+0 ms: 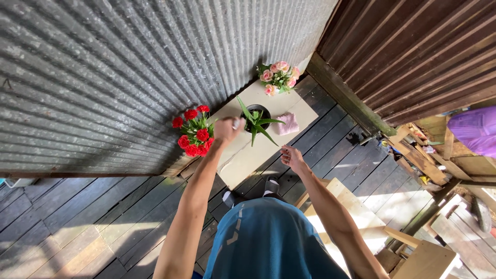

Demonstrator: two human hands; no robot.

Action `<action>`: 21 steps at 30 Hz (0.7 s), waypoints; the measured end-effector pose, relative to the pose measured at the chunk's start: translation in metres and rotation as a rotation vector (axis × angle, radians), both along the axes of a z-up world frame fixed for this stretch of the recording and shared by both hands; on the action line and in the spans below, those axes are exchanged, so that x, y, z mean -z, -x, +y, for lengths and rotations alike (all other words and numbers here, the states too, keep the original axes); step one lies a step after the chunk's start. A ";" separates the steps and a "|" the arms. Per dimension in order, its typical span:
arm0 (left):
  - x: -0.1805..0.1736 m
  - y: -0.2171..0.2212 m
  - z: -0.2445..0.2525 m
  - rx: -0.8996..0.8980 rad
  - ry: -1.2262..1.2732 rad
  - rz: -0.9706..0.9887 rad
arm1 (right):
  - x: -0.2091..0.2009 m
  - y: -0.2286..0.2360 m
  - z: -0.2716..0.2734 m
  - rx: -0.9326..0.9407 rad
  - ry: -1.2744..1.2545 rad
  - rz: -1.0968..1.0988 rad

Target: Cleaning the leaves of an aloe vera plant using a spray bottle and a cloth.

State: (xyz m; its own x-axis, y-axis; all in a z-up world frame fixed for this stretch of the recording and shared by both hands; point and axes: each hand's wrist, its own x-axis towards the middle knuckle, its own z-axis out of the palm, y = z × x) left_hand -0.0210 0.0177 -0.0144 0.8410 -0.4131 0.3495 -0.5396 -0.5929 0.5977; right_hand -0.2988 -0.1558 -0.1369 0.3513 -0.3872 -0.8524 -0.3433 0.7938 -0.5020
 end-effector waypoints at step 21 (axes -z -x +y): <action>0.018 -0.004 0.026 0.764 -0.214 -0.403 | 0.000 -0.045 -0.036 -0.390 0.296 0.172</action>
State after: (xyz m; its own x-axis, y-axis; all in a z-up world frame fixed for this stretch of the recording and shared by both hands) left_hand -0.0170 0.0438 -0.0327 0.1392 -0.9012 0.4104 -0.9788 -0.0624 0.1949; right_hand -0.2539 -0.1914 -0.1371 0.3819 -0.4887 -0.7844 -0.6824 0.4233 -0.5959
